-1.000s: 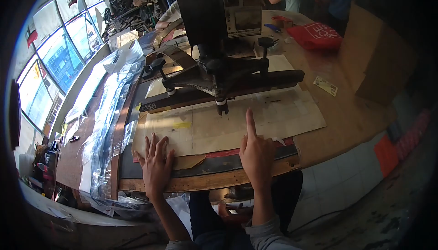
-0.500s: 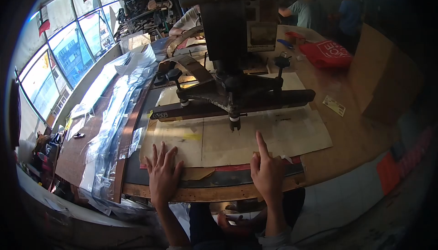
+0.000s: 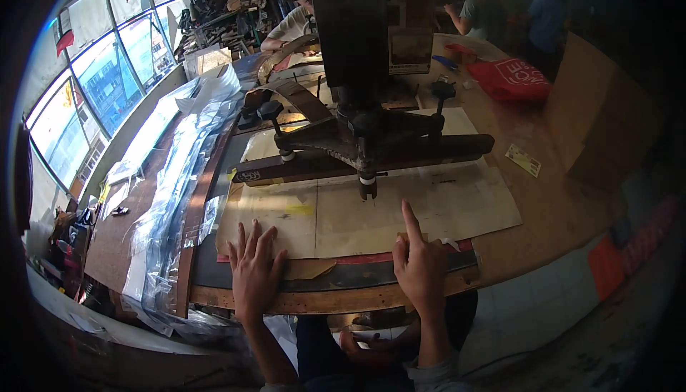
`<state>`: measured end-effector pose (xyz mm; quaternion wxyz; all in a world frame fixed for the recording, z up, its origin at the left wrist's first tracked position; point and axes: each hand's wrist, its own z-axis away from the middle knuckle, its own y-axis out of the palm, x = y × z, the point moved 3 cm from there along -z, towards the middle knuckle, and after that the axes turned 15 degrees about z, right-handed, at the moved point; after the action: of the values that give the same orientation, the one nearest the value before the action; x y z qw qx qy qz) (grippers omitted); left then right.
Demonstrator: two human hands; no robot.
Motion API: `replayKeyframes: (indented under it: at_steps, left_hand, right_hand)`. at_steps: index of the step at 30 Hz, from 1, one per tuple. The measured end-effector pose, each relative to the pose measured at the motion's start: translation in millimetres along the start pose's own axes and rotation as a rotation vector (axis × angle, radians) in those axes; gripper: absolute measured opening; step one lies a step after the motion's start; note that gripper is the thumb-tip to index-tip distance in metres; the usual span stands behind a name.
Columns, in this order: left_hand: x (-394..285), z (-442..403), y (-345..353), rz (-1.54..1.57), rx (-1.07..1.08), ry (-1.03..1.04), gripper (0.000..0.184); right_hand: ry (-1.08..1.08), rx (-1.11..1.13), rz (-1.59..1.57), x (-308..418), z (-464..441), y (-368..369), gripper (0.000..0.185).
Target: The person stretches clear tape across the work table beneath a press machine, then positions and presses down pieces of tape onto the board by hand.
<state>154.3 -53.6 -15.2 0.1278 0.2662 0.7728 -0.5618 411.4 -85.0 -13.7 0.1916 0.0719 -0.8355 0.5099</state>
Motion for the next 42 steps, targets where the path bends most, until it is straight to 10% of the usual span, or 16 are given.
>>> replayKeyframes:
  at_steps: [42]
  left_hand:
    - [1.5, -0.1, 1.1, 0.013, 0.024, 0.002, 0.044]
  right_hand:
    - [0.009, 0.039, -0.002, 1.1, -0.3, -0.7, 0.056]
